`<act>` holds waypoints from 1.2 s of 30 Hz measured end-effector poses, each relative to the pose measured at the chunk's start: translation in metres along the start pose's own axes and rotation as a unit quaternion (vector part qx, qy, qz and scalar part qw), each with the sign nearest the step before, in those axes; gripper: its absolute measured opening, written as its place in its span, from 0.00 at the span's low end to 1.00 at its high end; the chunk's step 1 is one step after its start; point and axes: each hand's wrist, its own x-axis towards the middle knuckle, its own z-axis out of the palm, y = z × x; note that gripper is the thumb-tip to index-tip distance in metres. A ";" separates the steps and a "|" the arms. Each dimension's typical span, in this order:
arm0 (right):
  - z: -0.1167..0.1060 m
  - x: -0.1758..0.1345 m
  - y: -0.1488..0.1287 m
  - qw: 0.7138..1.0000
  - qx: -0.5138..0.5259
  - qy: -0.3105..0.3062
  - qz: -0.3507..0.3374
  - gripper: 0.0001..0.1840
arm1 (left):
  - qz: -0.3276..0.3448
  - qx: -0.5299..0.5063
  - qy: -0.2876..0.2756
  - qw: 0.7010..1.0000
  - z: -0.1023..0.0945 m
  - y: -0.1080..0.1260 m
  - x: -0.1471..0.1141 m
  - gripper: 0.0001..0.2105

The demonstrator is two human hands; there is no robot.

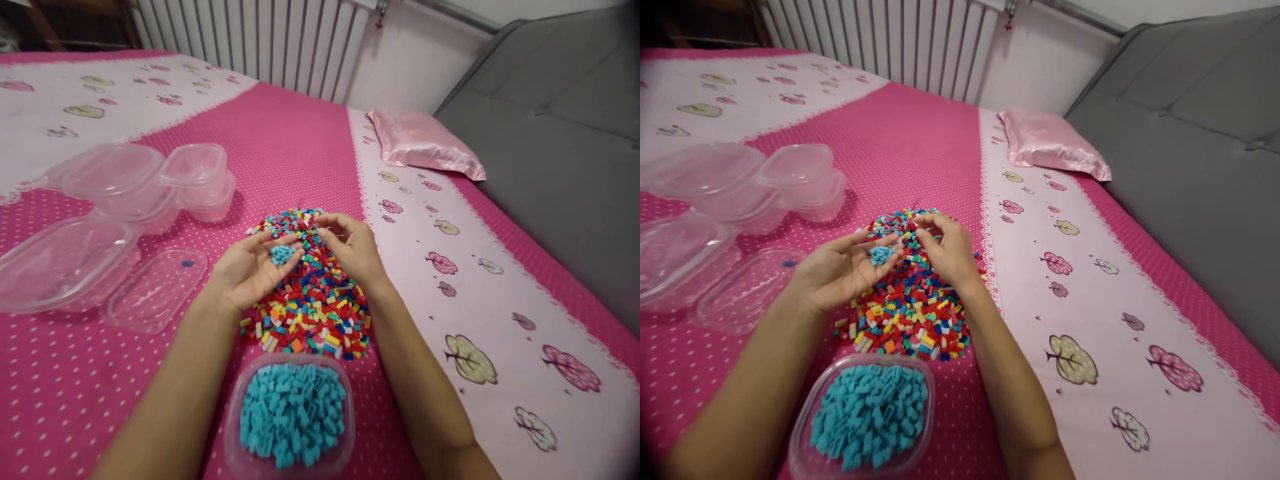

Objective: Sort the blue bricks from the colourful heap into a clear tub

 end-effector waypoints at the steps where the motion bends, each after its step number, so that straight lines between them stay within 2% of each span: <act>1: -0.001 -0.002 -0.005 1.000 -0.012 0.012 -0.009 0.10 | 0.000 0.003 0.002 1.000 0.001 0.002 -0.002 0.13; 6: -0.012 -0.031 -0.023 0.987 -0.117 0.102 -0.034 0.11 | 0.036 -0.008 0.005 0.999 0.005 0.012 -0.015 0.17; 10: -0.041 -0.094 -0.013 0.966 -0.226 0.119 0.033 0.16 | 0.062 -0.026 0.006 0.998 0.004 0.020 -0.033 0.18; 12: -0.060 -0.137 -0.002 0.943 -0.299 0.122 0.080 0.19 | 0.063 -0.023 -0.001 0.998 0.001 0.023 -0.049 0.18; 16: -0.086 -0.216 0.015 0.860 -0.457 0.090 0.208 0.24 | 0.051 0.005 0.002 0.999 -0.009 0.024 -0.090 0.18; 18: -0.087 -0.239 0.016 0.842 -0.488 0.094 0.212 0.26 | 0.053 0.023 0.012 0.998 -0.013 0.021 -0.113 0.18; 22: -0.081 -0.249 0.012 0.835 -0.494 0.116 0.215 0.26 | 0.049 0.043 0.037 0.997 -0.014 0.009 -0.149 0.18; 26: -0.081 -0.244 0.012 0.846 -0.468 0.145 0.212 0.24 | 0.042 0.053 0.026 0.997 -0.008 -0.011 -0.169 0.13; 32: -0.085 -0.247 0.017 0.858 -0.441 0.171 0.203 0.23 | 0.040 0.106 0.007 0.994 0.007 -0.046 -0.177 0.07; 36: -0.085 -0.246 0.018 0.860 -0.429 0.178 0.212 0.23 | 0.046 0.154 0.024 0.987 0.014 -0.066 -0.173 0.07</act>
